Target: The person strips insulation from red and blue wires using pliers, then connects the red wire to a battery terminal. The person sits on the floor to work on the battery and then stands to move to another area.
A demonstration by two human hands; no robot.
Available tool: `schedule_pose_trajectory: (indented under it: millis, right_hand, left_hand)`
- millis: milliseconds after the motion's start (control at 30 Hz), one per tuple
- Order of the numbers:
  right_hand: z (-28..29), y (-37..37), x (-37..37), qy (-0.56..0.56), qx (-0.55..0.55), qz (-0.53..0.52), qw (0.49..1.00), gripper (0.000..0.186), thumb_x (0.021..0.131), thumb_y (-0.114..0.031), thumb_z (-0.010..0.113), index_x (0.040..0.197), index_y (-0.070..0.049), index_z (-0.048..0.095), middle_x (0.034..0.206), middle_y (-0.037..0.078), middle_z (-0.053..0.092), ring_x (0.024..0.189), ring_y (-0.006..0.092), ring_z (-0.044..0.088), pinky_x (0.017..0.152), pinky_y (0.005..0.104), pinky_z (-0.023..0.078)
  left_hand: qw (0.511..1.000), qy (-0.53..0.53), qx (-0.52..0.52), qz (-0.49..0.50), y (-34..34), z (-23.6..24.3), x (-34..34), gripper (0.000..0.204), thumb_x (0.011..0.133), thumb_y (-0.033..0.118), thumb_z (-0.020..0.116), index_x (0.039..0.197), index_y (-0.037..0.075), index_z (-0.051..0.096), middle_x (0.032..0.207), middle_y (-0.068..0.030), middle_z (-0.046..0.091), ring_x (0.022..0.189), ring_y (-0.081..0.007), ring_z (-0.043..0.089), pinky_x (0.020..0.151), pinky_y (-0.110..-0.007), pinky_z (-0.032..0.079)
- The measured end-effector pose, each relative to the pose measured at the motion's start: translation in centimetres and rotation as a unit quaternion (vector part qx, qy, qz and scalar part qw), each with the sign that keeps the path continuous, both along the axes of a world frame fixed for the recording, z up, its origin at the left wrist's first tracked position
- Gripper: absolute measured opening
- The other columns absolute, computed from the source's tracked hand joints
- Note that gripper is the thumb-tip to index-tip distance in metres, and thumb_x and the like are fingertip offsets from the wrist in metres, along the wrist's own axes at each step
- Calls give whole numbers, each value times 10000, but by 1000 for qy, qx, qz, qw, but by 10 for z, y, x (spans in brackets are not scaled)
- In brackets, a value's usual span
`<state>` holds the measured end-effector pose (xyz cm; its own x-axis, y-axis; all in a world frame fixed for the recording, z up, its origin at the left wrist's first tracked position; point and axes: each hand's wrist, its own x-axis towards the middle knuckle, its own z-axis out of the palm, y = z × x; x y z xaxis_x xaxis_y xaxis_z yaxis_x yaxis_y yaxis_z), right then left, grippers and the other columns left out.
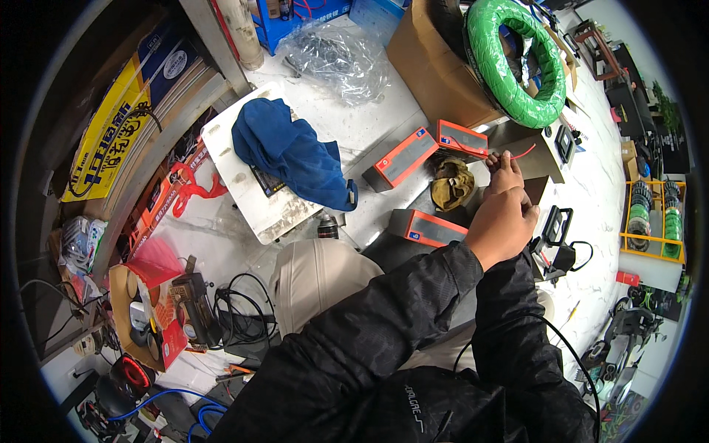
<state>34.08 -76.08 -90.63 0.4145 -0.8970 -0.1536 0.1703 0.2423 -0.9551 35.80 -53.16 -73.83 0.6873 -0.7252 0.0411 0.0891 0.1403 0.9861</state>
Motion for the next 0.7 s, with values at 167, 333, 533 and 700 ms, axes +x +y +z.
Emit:
schedule_pose_trajectory:
  millis: [167,333,533,700]
  right_hand:
    - [-9,-5,-3,-32,23,27,999,173,1041,-175,626,1141,-43,577,992,124,683,878,270,700,845,421,597]
    - [-14,-9,-4,-16,27,10,999,183,1037,-168,625,1171,-49,588,1034,143,694,956,296,705,882,438,590]
    - [-52,-48,-23,-6,5,64,998,282,1069,-221,558,1284,-41,547,1190,173,682,1074,308,688,966,420,559]
    - [-81,-64,-27,-22,-106,125,986,331,1091,-258,504,1335,-35,506,1296,182,665,1135,308,676,1018,399,540]
  left_hand:
    - [1000,12,14,1,2,1,-1,264,914,198,694,864,-59,663,883,-275,693,885,-453,670,793,-483,527]
    - [999,-9,-17,28,1,-2,-2,248,912,189,694,861,-51,657,899,-256,701,884,-454,670,786,-482,530]
    - [1000,-12,19,1,3,-2,0,228,918,181,684,945,-43,648,909,-236,710,884,-458,674,781,-490,532]
    - [999,-28,30,6,7,0,3,253,933,204,667,960,-47,649,878,-259,701,883,-465,675,781,-494,534]
